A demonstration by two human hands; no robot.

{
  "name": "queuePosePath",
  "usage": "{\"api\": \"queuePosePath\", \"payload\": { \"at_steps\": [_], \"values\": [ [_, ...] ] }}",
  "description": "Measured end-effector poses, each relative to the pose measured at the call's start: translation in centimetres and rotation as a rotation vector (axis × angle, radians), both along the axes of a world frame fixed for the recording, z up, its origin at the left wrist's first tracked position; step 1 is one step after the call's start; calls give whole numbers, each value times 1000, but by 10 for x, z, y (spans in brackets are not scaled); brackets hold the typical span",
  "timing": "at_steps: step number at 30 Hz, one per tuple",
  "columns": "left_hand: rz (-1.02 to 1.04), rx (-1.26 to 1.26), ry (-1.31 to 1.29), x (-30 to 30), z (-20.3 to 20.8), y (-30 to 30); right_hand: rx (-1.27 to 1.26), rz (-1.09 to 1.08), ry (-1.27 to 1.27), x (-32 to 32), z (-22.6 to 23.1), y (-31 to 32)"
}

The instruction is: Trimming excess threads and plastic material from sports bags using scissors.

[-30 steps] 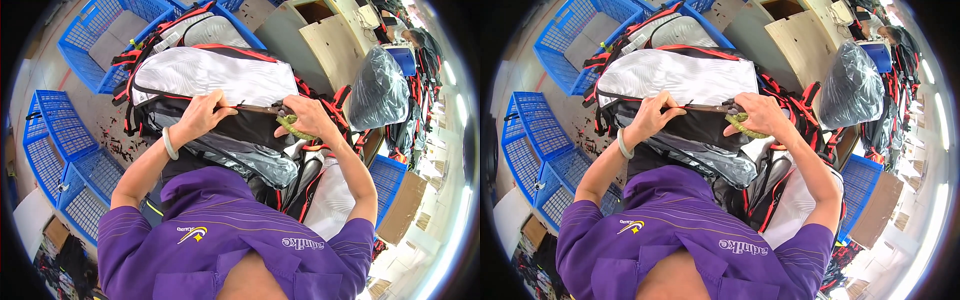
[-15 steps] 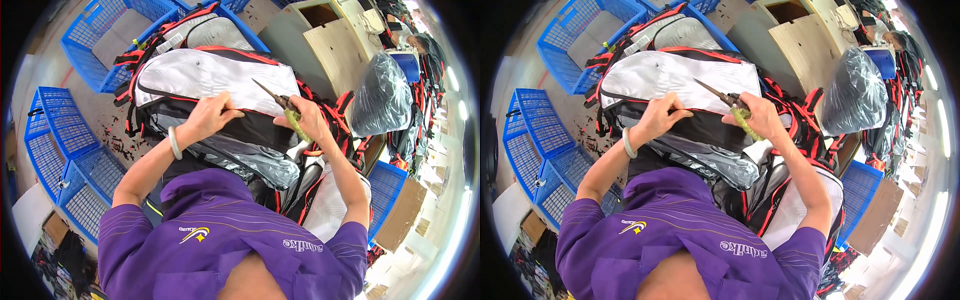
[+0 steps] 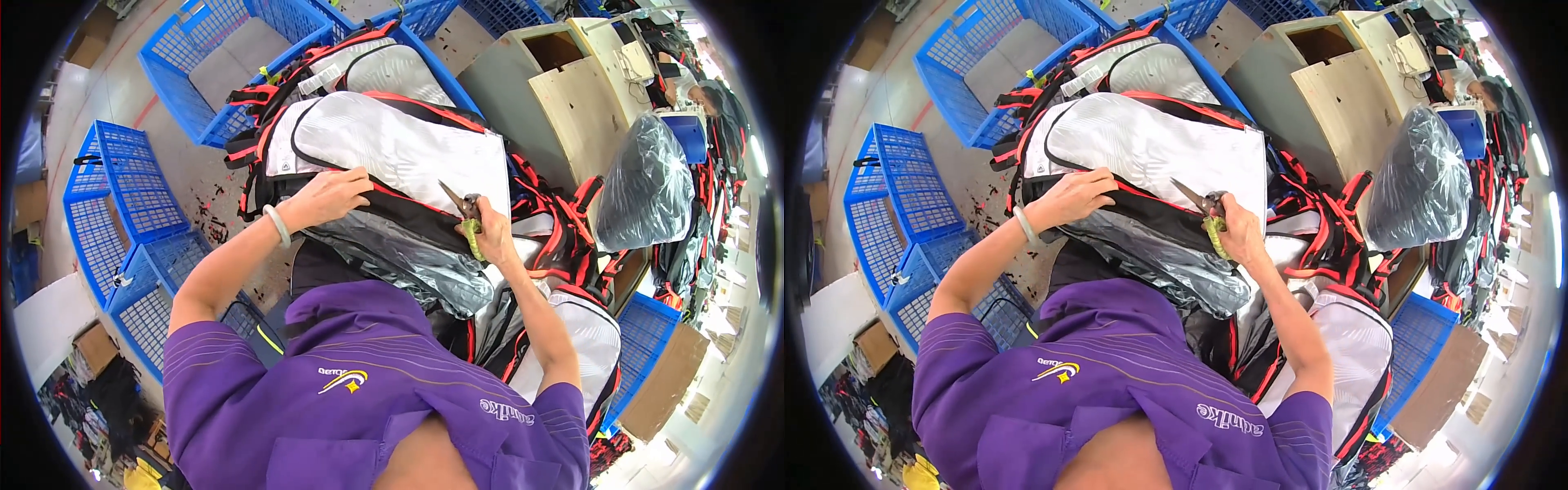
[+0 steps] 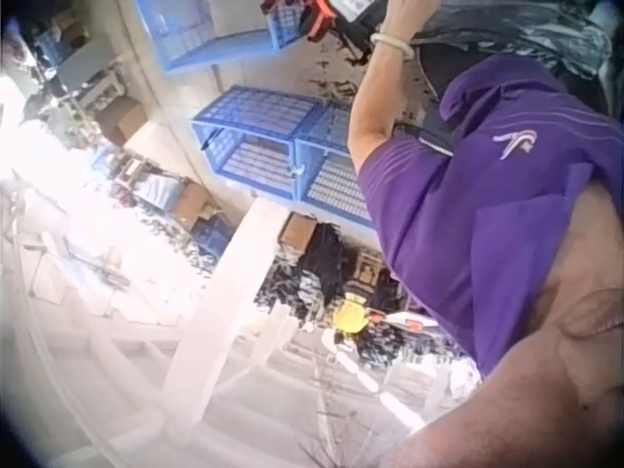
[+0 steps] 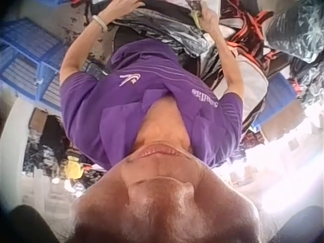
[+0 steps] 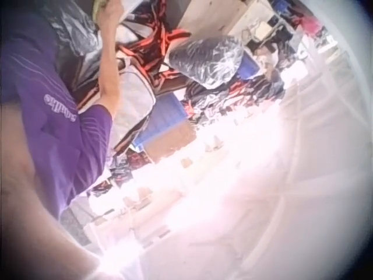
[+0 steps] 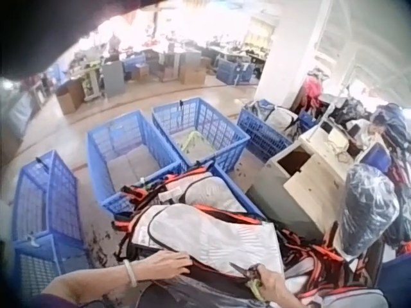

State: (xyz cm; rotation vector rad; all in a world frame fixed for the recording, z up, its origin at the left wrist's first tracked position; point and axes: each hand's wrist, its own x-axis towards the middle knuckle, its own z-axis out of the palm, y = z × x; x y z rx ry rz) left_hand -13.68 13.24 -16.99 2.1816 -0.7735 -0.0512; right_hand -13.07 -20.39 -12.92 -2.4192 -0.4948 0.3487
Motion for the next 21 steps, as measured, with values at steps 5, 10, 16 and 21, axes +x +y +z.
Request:
{"api": "queuePosePath", "payload": {
  "at_steps": [5,10,16,21],
  "values": [
    [91,431,-225,7,7,25,-22,-69,47,-17,0,-2],
    [-66,110,409,-12,24,40,127,-150,252,-54,-43,-42],
    [-124,-145,228,-61,120,-19,784,-264,556,-47,37,46],
    [-64,9,54,-69,120,-26,630,-155,860,-28,-11,120]
  ]
}}
